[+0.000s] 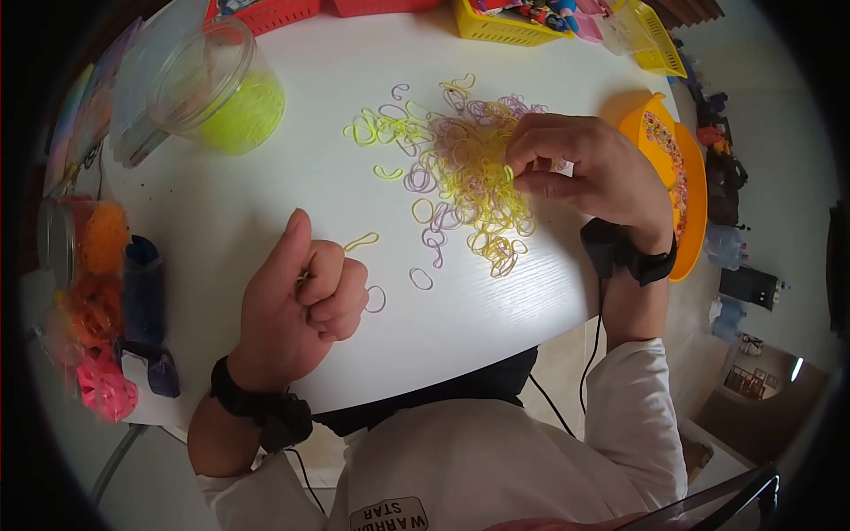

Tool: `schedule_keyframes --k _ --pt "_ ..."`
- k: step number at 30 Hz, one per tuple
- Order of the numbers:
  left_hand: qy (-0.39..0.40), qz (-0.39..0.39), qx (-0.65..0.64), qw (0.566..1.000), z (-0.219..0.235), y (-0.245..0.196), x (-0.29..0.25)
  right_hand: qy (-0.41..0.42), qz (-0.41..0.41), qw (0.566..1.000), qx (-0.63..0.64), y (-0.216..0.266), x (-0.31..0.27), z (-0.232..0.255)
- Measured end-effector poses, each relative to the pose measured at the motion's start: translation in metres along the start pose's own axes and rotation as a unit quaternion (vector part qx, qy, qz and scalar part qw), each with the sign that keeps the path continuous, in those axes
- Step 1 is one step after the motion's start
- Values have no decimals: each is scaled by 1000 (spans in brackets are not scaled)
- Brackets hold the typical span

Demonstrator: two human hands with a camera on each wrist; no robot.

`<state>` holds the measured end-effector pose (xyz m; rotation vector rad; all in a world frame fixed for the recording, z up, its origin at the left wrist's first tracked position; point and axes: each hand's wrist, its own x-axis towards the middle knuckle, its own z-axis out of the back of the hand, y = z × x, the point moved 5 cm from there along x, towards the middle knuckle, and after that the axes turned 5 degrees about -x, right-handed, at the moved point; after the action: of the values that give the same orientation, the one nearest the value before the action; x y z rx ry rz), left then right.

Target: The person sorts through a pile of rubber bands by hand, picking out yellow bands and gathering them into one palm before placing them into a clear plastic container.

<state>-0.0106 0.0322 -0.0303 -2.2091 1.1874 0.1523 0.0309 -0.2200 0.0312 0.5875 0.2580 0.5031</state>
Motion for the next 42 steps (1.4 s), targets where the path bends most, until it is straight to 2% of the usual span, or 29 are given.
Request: schedule_keyframes --k 9,15,20,22,24,26,27,29,33,36,42 --pt "-3 9 -3 1000 -1 0 1 29 -11 998 58 8 0 -3" --pt "3 6 8 1000 -3 -2 0 11 -33 997 65 3 0 -6" --pt "-10 -15 -4 1000 -1 -5 2 -40 -71 995 56 -3 1 -10" --pt "-10 -36 14 999 -2 -9 2 -20 -106 994 26 -9 1 -7" --pt "-22 -34 21 999 -1 -11 2 -57 -55 994 -79 0 2 0" --pt "-15 -30 21 999 1 -12 2 -58 10 997 -47 30 3 -1" --pt "-9 -27 20 999 2 -12 2 -32 100 991 -83 49 4 -8" --pt "-1 -22 4 1000 2 -12 0 33 215 970 -104 86 2 -30" --pt "18 -16 2 1000 -3 -12 -4 168 262 939 -144 130 3 -82" --pt "18 -37 7 999 -4 -13 -4 164 288 929 -166 134 5 -111" --pt "-9 -61 -4 998 0 -14 -3 182 282 916 -219 135 3 -115"
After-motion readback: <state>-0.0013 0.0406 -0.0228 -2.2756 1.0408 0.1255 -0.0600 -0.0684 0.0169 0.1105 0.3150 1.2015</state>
